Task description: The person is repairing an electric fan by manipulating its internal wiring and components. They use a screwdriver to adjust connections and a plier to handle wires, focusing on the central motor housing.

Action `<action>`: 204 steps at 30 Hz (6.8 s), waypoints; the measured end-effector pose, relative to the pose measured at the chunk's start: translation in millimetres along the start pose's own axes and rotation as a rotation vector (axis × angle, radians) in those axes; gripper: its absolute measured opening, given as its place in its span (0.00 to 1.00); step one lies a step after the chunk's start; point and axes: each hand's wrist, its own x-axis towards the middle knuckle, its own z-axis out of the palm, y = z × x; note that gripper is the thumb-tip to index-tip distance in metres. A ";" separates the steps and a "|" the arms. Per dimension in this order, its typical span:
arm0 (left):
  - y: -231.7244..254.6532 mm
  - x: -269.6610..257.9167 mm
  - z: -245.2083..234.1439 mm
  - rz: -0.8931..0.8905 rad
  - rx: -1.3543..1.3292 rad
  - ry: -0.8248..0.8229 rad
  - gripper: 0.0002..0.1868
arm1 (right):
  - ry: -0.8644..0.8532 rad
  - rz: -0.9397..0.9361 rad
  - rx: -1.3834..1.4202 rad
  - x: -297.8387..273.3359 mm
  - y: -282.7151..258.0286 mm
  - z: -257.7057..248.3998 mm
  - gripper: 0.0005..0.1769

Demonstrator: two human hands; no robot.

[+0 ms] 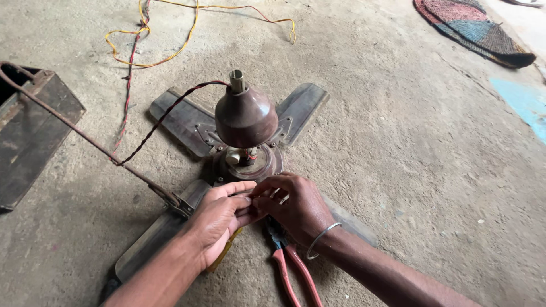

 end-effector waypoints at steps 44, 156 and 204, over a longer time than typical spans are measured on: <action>25.0 71.8 -5.7 0.728 1.279 0.440 0.18 | 0.158 0.464 0.659 58.2 66.6 15.7 0.09; 77.2 78.7 -11.0 0.483 1.281 0.143 0.21 | 0.032 0.382 0.253 97.1 35.5 8.8 0.11; 73.4 100.0 -49.4 0.663 1.424 0.032 0.22 | -0.110 -0.026 0.137 111.7 73.1 15.5 0.07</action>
